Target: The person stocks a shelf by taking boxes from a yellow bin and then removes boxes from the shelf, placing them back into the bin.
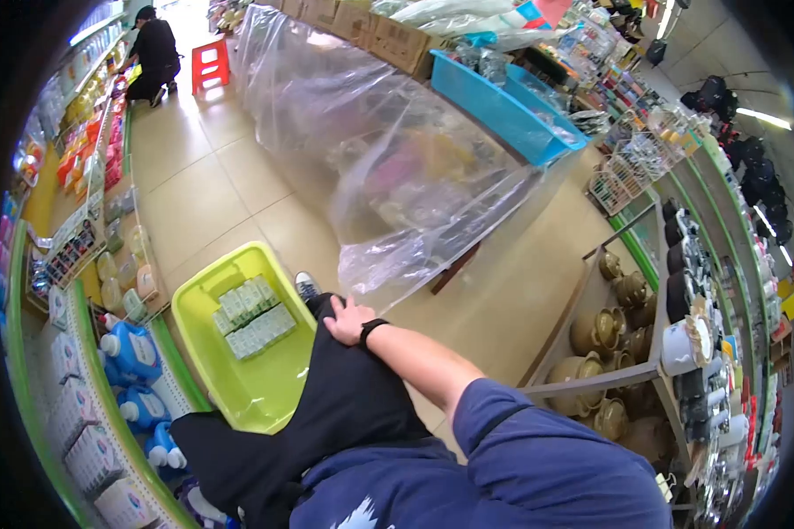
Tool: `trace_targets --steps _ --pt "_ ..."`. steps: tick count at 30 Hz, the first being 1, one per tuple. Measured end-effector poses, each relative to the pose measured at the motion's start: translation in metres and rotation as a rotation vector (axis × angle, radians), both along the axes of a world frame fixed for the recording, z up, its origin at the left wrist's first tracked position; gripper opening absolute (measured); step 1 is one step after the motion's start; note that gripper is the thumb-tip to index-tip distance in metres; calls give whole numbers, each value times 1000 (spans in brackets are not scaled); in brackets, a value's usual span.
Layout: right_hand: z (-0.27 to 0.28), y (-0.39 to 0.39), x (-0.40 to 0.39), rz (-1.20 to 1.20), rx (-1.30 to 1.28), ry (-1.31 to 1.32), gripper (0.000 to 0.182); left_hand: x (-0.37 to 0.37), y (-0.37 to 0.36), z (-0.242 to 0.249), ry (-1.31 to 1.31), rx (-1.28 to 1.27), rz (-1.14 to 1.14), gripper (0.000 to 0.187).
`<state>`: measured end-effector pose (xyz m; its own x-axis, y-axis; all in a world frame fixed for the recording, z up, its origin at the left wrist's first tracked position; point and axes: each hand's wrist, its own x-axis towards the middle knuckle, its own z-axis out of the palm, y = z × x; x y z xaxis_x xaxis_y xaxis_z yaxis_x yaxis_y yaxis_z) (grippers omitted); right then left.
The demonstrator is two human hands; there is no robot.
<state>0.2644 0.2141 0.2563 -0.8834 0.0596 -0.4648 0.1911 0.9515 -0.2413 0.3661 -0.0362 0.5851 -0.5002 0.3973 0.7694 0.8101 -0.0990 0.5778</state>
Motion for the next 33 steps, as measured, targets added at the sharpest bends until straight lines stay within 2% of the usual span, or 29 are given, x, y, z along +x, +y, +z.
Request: trace_targets --steps 3,8,12,16,17,19,20,21,22,24,26,28,30,32,33 --pt "4 1 3 -22 -64 9 69 1 -20 3 -3 109 -18 39" --pt "-5 4 -3 -17 -19 4 66 17 -62 21 47 304 -64 40" --pt "9 3 -5 -14 -46 -42 67 18 -91 43 95 374 -90 40" --pt "7 1 -9 -11 -18 -38 69 -12 -113 40 -35 401 13 41" --pt "5 1 -10 -5 -17 -33 69 -24 -115 23 -139 420 91 41" --pt "-1 3 -16 1 -12 -36 68 -52 -105 -43 -438 340 378 42" --pt "-1 4 -19 10 -7 -50 67 -66 -104 -96 -332 -125 671 34" --pt "2 4 -21 14 -2 -56 66 -66 -91 -132 -669 -100 755 23" --pt "1 5 -25 12 -9 -60 66 -67 -82 -171 -909 50 644 19" --pt "-2 8 -29 8 -9 -62 66 -64 -91 -264 -1189 -237 569 21" --pt "0 12 -33 10 -4 -75 66 -66 -83 -314 -1358 -516 420 30" --pt "-2 16 -37 6 -35 -76 66 -76 -72 -347 -1379 -598 378 38" --pt "0 17 -40 13 -30 -64 65 -98 -69 -380 -1346 -625 407 39" --pt "0 16 -50 195 174 -45 59 -120 -71 -423 -1436 -663 558 42" --pt "-2 13 -61 361 278 -11 47 -127 -72 -444 -1457 -629 607 42"
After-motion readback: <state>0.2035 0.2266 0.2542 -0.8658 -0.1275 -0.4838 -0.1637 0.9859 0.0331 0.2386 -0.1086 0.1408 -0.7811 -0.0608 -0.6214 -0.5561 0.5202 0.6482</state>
